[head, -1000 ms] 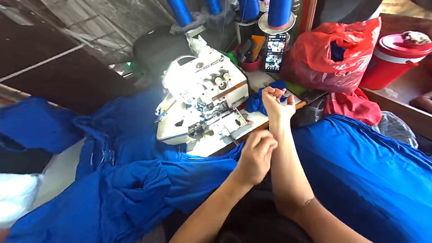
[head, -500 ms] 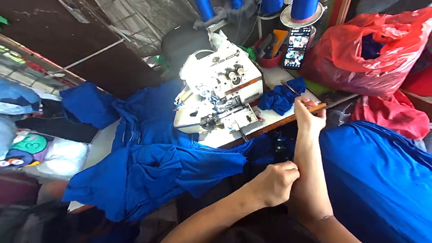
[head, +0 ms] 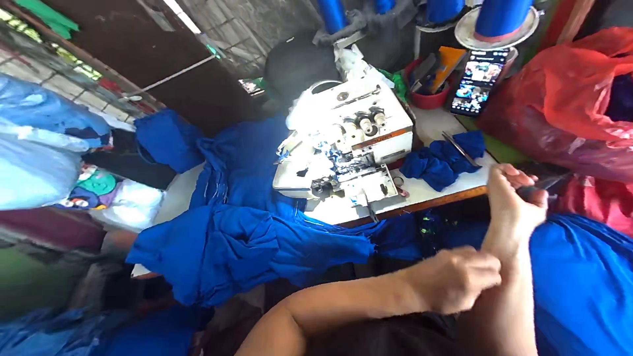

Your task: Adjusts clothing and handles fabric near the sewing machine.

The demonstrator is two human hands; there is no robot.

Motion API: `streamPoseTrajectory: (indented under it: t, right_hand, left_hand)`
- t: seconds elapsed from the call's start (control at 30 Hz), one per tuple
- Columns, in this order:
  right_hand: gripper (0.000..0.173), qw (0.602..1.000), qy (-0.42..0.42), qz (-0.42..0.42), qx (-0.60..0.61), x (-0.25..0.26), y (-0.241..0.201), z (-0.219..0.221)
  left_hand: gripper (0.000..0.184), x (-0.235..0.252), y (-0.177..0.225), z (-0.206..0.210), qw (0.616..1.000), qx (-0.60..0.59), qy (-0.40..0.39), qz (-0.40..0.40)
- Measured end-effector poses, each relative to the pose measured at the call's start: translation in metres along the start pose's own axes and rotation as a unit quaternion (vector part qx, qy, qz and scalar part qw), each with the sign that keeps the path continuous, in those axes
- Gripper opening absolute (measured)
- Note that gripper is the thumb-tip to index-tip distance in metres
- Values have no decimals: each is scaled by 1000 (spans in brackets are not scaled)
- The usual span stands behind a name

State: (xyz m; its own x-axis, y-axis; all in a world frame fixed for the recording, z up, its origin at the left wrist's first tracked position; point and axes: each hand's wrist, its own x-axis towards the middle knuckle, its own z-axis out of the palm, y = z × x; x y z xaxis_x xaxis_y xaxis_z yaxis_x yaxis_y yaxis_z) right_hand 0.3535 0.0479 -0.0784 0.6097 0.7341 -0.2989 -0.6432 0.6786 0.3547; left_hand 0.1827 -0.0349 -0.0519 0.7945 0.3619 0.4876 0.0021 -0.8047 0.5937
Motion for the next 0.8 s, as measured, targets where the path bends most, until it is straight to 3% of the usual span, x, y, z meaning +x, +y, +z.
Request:
streamPoseTrajectory:
  t: [0.13,0.2,0.23,0.3,0.37,0.47,0.53,0.6,0.67,0.8]
  right_hand:
    - [62,998,-35,-25,-37,-13,10,41]
    - [57,996,-67,-9,-63,-16,19,55]
    - [55,993,-85,0,-87,-20,26,61]
    - [54,974,-148,18,-171,-23,38,62]
    - [51,922,-224,9,-316,-15,48,55]
    - [32,781,-262,-18,-567,4,63,45]
    - [19,694,-228,-35,-682,17,82,42]
    - [31,641,-169,-25,-748,29,105,39]
    - [40,614,-127,-15,-779,41,123,34]
    - [43,599,-101,13,-794,54,143,22]
  left_hand:
    - [10,-27,-2,-3,991,-62,-114,-4]
    - [10,-41,2,-17,973,-41,-224,-42]
    - [12,-47,4,-26,970,-13,-239,-47]
    - [16,-60,7,-58,983,46,-174,-44]
    - [15,-83,-7,-101,997,77,-13,-14]
    - [17,-121,-5,-190,966,145,186,-107]
    - [18,-146,-7,-239,927,204,255,-182]
    - [19,-163,-13,-274,899,255,278,-223]
    - [19,-171,-24,-295,886,282,288,-228]
    - [16,-158,-58,-312,894,300,250,-220]
